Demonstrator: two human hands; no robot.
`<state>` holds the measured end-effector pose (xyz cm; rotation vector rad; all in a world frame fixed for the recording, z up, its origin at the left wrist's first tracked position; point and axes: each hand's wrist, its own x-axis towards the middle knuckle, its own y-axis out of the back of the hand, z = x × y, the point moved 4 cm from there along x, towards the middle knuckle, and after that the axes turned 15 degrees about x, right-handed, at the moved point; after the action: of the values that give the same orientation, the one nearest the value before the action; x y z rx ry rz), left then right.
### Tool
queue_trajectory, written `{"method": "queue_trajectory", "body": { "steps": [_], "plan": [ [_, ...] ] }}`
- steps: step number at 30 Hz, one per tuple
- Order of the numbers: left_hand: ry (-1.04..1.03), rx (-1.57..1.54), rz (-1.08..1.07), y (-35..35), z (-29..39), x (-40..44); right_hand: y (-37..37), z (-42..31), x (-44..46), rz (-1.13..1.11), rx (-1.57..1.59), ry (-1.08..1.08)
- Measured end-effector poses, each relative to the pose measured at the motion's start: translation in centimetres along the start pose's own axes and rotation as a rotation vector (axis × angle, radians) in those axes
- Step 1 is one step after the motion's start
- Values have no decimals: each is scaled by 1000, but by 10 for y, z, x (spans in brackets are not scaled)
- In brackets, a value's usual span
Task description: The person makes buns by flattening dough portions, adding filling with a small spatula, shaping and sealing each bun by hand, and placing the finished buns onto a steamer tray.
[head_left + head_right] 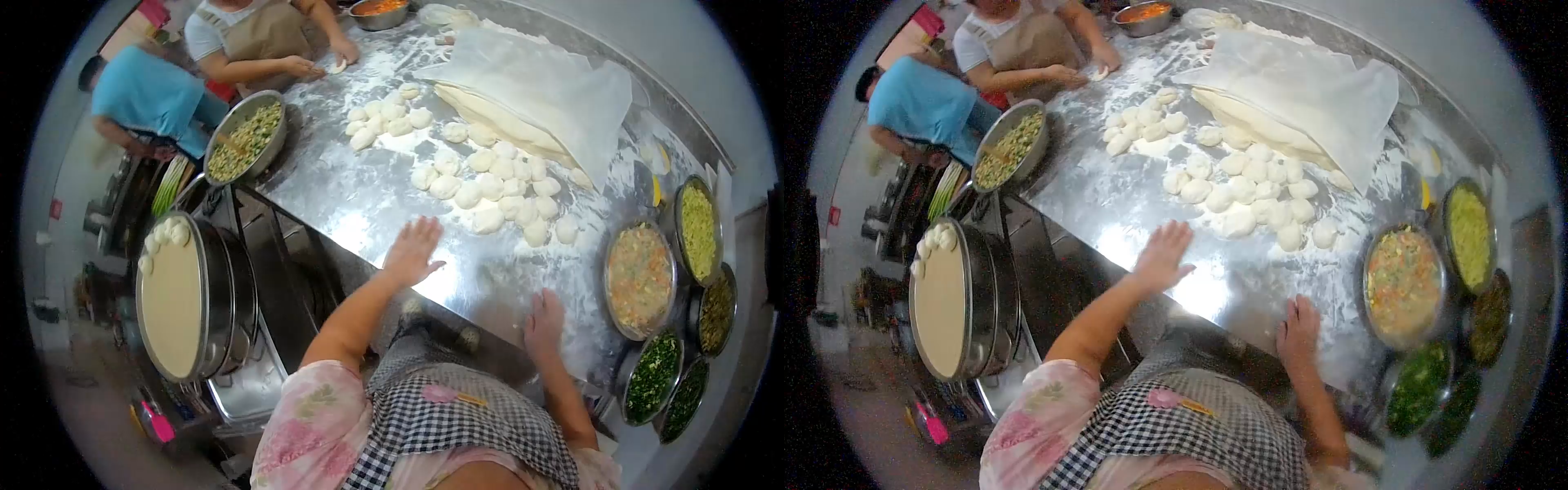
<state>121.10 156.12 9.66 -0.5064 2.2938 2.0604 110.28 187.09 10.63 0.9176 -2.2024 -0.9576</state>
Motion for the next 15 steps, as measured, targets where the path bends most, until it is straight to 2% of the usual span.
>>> {"method": "queue_trajectory", "body": {
  "steps": [2,3,5,8,11,15],
  "plan": [
    [141,-78,132,-5,-42,16,-8,-1,3,16,-42,6],
    [208,-104,309,-2,-64,25,-8,-1,4,29,-50,6],
    [192,-145,453,0,-94,47,-10,-2,2,31,-70,-23],
    [-77,-159,533,30,-101,80,-9,-5,7,0,-102,-81],
    [-282,-290,497,27,-103,103,-11,-9,12,-13,-134,-108],
    [-151,-358,470,15,-114,65,-10,-8,11,18,-139,-109]
  ]
}}
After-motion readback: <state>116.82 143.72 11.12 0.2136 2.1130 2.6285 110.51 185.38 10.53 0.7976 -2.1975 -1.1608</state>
